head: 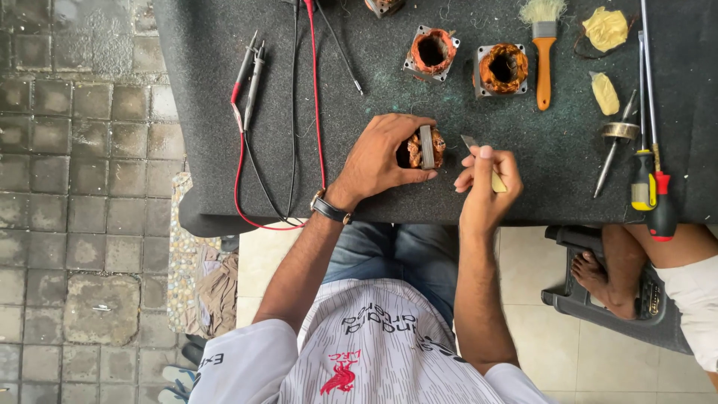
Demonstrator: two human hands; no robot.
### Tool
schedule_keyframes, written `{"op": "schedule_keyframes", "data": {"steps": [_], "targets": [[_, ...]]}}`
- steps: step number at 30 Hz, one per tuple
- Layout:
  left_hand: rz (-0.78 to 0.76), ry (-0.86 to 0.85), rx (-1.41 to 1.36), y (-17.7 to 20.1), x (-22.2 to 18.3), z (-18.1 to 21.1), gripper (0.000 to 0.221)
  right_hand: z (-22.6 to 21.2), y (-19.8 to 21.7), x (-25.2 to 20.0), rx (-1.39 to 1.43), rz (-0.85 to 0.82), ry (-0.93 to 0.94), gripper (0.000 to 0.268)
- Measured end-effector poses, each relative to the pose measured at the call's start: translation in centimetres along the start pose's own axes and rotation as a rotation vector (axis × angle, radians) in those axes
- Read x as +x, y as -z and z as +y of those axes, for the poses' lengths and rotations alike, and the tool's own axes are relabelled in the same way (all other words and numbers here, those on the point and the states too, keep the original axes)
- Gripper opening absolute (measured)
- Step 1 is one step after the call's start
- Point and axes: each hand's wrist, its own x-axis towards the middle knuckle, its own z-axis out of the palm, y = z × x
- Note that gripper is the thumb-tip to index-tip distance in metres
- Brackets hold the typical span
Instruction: Scraping and cleaning the surface of a motor stator using a small blade
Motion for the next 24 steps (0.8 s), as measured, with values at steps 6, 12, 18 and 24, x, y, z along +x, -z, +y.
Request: {"op": "schedule_keyframes", "data": {"steps": [6,12,18,24], "targets": [[0.021,0.078,-0.048,-0.3,0.0,-0.3,0.084,-0.2,0.4,-0.1,-0.01,-0.014,0.033,0.025],[0.051,0.219,-0.19,0.3,0.1,0.4,0.079,0.1,0.2,-0.6,-0.045,-0.027,0.076,0.02],[0.07,0.175,-0.328,0.5,0.3,0.6,0.05,-0.1,0.3,-1.0,-0.086,-0.027,0.096,0.017],[0.101,0.122,-0.467,0.7,0.2,0.4,0.044,-0.3,0.2,-1.0,-0.123,-0.034,0.117,0.016]]}}
